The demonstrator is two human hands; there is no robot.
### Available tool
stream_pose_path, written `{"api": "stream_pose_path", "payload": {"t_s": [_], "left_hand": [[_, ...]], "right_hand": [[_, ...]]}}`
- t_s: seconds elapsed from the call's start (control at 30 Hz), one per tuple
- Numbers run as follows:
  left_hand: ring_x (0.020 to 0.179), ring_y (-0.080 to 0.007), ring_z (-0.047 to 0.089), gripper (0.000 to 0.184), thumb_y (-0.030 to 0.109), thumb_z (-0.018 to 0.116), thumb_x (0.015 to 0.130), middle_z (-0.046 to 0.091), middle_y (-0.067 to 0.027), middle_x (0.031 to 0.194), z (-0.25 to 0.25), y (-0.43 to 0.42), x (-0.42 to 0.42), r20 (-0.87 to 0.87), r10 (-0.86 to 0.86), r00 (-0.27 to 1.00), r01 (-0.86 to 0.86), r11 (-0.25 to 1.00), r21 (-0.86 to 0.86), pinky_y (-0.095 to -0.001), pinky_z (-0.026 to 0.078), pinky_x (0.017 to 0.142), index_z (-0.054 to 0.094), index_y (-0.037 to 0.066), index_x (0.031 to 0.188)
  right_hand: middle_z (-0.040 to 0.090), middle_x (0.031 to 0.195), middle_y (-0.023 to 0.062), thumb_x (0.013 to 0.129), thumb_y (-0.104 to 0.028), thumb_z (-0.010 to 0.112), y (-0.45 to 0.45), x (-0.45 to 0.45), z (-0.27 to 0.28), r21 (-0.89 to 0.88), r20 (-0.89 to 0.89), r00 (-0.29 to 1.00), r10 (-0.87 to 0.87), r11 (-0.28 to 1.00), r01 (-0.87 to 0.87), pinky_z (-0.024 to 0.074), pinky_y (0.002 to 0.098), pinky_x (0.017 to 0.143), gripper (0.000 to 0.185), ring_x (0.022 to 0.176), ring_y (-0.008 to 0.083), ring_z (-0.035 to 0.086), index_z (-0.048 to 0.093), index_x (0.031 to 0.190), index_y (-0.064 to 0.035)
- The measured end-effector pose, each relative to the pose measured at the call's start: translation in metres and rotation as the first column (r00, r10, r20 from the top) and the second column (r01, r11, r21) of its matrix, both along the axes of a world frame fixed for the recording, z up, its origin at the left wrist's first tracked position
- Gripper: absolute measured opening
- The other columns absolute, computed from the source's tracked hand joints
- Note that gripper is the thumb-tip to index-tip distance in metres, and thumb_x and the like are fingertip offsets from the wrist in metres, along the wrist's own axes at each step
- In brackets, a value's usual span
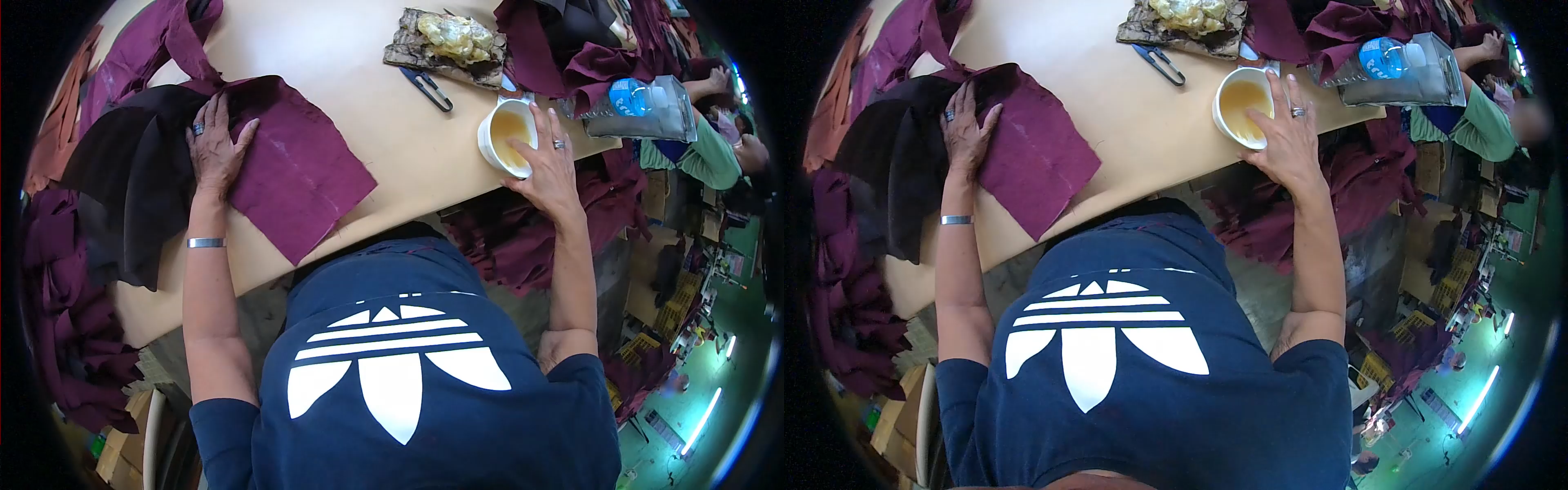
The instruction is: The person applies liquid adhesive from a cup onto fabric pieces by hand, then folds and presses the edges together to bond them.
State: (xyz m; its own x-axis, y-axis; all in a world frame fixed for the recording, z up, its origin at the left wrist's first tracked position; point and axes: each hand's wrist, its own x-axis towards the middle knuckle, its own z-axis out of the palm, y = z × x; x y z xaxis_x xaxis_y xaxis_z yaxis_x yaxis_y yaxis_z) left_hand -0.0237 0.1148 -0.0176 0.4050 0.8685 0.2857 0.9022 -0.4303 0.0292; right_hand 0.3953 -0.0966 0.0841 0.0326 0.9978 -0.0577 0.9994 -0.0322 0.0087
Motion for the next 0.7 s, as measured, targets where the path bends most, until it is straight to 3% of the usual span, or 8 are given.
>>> {"api": "stream_pose_path", "payload": {"t_s": [0.07, 0.2, 0.33, 0.43, 0.53, 0.6, 0.67, 0.7], "left_hand": [[0.129, -0.0261, 0.032, 0.071, 0.054, 0.051, 0.083, 0.038, -0.0072, 0.139, 0.001, -0.001, -0.001, 0.007, 0.000, 1.000, 0.000, 1.000, -0.004, -0.0499, 0.022, 0.105, 0.036, 0.009, 0.136], [0.129, -0.0259, 0.032, 0.071, 0.054, 0.051, 0.082, 0.039, -0.0073, 0.139, 0.001, -0.002, 0.001, 0.040, 0.000, 0.999, 0.000, 1.000, -0.016, -0.0496, 0.022, 0.105, 0.037, 0.009, 0.136], [0.129, -0.0257, 0.033, 0.074, 0.055, 0.053, 0.081, 0.039, -0.0089, 0.139, 0.005, -0.003, 0.004, 0.070, 0.017, 0.997, -0.014, 0.999, -0.043, -0.0485, 0.024, 0.105, 0.037, 0.008, 0.135], [0.130, -0.0255, 0.033, 0.075, 0.056, 0.054, 0.080, 0.038, -0.0091, 0.139, 0.011, -0.008, 0.007, 0.064, 0.038, 0.997, -0.035, 0.998, -0.044, -0.0486, 0.022, 0.107, 0.037, 0.008, 0.135], [0.130, -0.0252, 0.031, 0.076, 0.057, 0.055, 0.079, 0.036, -0.0071, 0.140, 0.010, -0.010, 0.008, 0.109, 0.043, 0.993, -0.038, 0.998, -0.054, -0.0501, 0.021, 0.108, 0.036, 0.012, 0.137], [0.130, -0.0249, 0.031, 0.078, 0.060, 0.055, 0.076, 0.037, -0.0059, 0.139, 0.005, -0.008, 0.007, 0.143, 0.042, 0.989, -0.037, 0.999, -0.038, -0.0508, 0.021, 0.107, 0.038, 0.012, 0.135], [0.130, -0.0245, 0.031, 0.076, 0.058, 0.055, 0.077, 0.037, -0.0057, 0.139, 0.007, -0.009, 0.008, 0.156, 0.044, 0.987, -0.036, 0.998, -0.055, -0.0502, 0.021, 0.107, 0.038, 0.012, 0.135], [0.129, -0.0242, 0.031, 0.074, 0.056, 0.055, 0.078, 0.038, -0.0056, 0.139, 0.007, -0.010, 0.008, 0.171, 0.040, 0.984, -0.032, 0.998, -0.050, -0.0498, 0.021, 0.107, 0.038, 0.012, 0.135]], "right_hand": [[0.025, 0.146, 0.0108, 0.051, -0.029, 0.082, -0.001, 0.003, 0.002, -0.026, 0.000, 1.000, 0.012, 1.000, -0.012, 0.0238, 0.0517, 0.105, 0.054, 0.135, 0.0352, 0.021, 0.064, 0.100, -0.0147], [0.026, 0.146, 0.0101, 0.053, -0.024, 0.082, -0.008, 0.002, 0.024, 0.117, -0.127, 0.992, -0.004, 0.993, 0.019, 0.0242, 0.0546, 0.104, 0.047, 0.135, 0.0350, 0.021, 0.057, 0.091, -0.0100], [0.029, 0.145, 0.0083, 0.054, -0.021, 0.081, -0.016, -0.016, 0.041, -0.080, -0.040, 0.999, -0.022, 0.997, 0.018, 0.0239, 0.0562, 0.104, 0.039, 0.135, 0.0340, 0.022, 0.055, 0.079, -0.0070], [0.041, 0.137, 0.0109, 0.057, -0.013, 0.078, 0.010, -0.048, 0.054, 0.061, -0.124, 0.977, 0.174, 0.984, -0.167, 0.0301, 0.0484, 0.102, 0.028, 0.129, 0.0335, 0.034, 0.059, 0.076, -0.0053], [0.051, 0.126, 0.0127, 0.063, -0.004, 0.070, 0.061, -0.126, 0.065, 0.336, -0.474, 0.765, 0.436, 0.892, -0.301, 0.0370, 0.0419, 0.097, 0.022, 0.119, 0.0326, 0.046, 0.061, 0.083, -0.0049], [0.059, 0.112, 0.0120, 0.071, 0.002, 0.060, 0.093, -0.181, 0.054, 0.444, -0.689, 0.465, 0.556, 0.831, -0.335, 0.0456, 0.0349, 0.086, 0.021, 0.101, 0.0274, 0.058, 0.061, 0.090, -0.0037], [0.063, 0.102, 0.0139, 0.074, 0.001, 0.054, 0.127, -0.221, 0.028, 0.400, -0.812, 0.297, 0.502, 0.850, -0.344, 0.0476, 0.0316, 0.082, 0.019, 0.094, 0.0252, 0.062, 0.061, 0.093, -0.0007], [0.064, 0.099, 0.0136, 0.075, 0.002, 0.053, 0.143, -0.231, 0.006, 0.357, -0.853, 0.284, 0.439, 0.886, -0.297, 0.0483, 0.0312, 0.081, 0.020, 0.092, 0.0245, 0.063, 0.061, 0.093, -0.0003]]}}
